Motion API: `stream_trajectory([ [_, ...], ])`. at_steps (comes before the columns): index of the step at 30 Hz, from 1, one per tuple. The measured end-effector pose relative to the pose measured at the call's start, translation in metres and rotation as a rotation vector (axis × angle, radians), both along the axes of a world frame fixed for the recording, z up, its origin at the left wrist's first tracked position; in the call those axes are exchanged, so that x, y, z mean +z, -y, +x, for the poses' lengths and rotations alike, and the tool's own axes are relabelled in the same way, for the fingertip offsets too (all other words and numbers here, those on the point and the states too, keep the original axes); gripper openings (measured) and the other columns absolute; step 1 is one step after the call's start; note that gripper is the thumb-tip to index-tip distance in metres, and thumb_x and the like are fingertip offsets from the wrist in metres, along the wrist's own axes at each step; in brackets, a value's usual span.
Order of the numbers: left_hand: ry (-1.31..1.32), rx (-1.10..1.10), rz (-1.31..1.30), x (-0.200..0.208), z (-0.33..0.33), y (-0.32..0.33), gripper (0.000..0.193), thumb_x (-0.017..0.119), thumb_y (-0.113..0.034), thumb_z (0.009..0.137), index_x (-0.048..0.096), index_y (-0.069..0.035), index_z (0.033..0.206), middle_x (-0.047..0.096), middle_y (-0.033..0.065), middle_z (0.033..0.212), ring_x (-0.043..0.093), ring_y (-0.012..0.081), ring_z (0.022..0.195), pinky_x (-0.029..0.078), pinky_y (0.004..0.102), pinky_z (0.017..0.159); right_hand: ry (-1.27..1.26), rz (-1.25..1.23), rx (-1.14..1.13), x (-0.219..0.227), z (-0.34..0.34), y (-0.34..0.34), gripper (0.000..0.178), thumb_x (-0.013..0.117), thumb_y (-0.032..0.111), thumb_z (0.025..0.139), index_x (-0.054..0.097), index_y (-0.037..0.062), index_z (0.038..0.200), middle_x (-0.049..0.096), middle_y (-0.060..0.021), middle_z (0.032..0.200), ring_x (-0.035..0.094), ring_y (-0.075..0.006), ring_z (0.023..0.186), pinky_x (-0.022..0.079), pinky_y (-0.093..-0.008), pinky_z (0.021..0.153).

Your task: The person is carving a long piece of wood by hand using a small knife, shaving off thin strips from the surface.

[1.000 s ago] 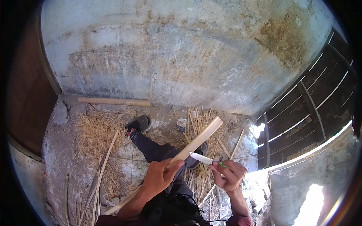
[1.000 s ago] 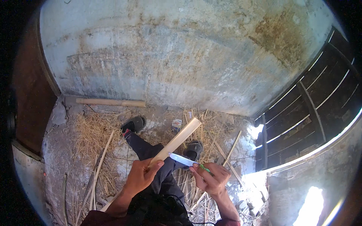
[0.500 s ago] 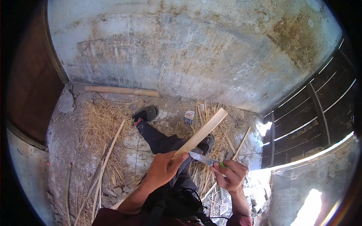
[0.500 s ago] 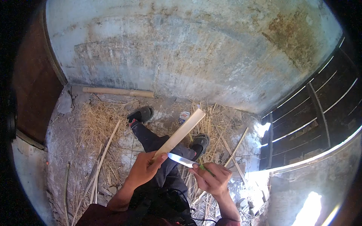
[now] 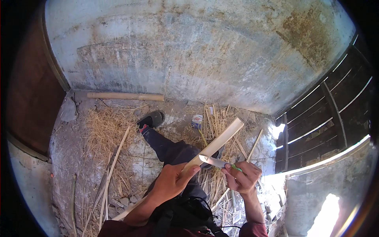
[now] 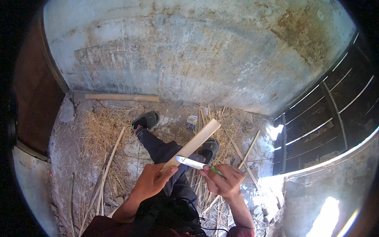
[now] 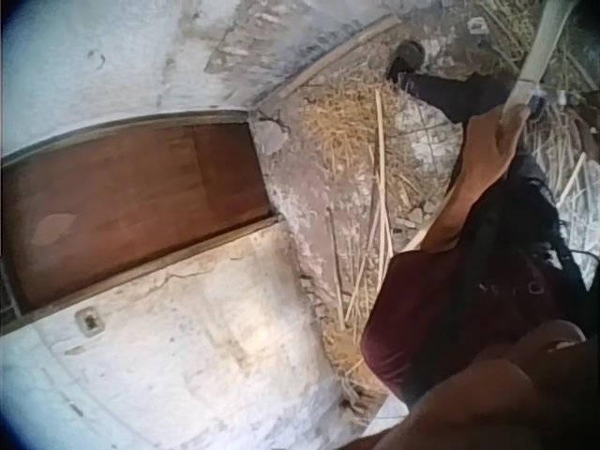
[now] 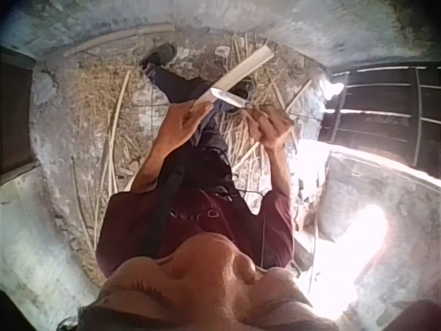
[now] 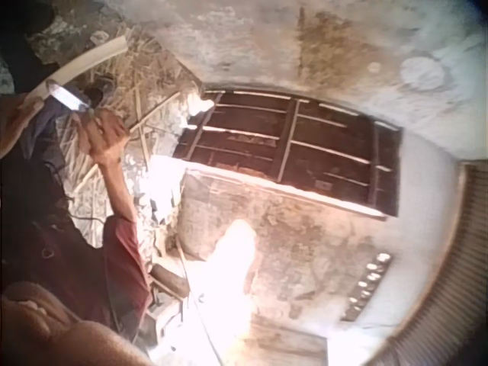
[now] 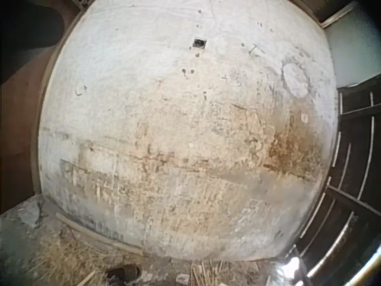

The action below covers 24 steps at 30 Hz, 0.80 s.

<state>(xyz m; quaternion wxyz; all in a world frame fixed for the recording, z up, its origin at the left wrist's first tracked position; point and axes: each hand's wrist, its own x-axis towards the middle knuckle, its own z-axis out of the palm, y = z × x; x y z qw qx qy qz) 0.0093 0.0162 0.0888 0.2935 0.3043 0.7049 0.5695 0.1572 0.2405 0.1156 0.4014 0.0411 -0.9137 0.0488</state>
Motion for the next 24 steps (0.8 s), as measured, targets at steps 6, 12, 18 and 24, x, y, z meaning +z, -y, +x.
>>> stream_trajectory([
  [6,0.016,-0.006,0.027,-0.002,0.000,-0.008,0.051,0.067,-0.043,0.110,0.070,0.002,0.086,0.047,-0.0030,0.059,0.040,0.0036,0.061,0.030,0.0329,0.051,-0.029,0.060,-0.021,0.001,-0.001,-0.006,0.019,0.095,0.013,0.074,0.078,0.0105,0.082,0.064,-0.0021,0.068,0.062,-0.0176,0.053,0.044,-0.0312,0.047],
  [12,0.026,-0.031,0.015,-0.001,-0.003,-0.008,0.051,0.067,-0.044,0.109,0.070,0.001,0.086,0.050,-0.0033,0.059,0.041,0.0045,0.060,0.031,0.0332,0.051,-0.047,0.092,-0.078,0.001,0.003,-0.003,0.020,0.095,0.022,0.079,0.076,0.0170,0.080,0.066,0.0010,0.069,0.062,-0.0144,0.055,0.040,-0.0289,0.047],
  [18,-0.024,-0.075,-0.036,-0.016,-0.007,0.013,0.055,0.065,-0.050,0.109,0.073,0.002,0.092,0.051,0.0110,0.055,0.045,0.0147,0.051,0.036,0.0405,0.050,-0.326,-0.214,-0.633,0.011,0.023,-0.086,0.016,0.080,0.010,0.098,0.072,0.0039,0.085,0.068,-0.0104,0.072,0.061,-0.0153,0.061,0.043,-0.0355,0.056],
  [24,-0.077,-0.046,-0.133,-0.043,-0.017,0.022,0.060,0.065,-0.053,0.108,0.072,0.001,0.084,0.051,0.0045,0.055,0.044,0.0109,0.055,0.035,0.0384,0.052,-0.150,-0.528,-0.642,0.005,0.054,-0.104,0.018,0.078,0.012,0.101,0.071,-0.0034,0.093,0.075,-0.0093,0.088,0.066,-0.0141,0.087,0.051,-0.0295,0.084],
])
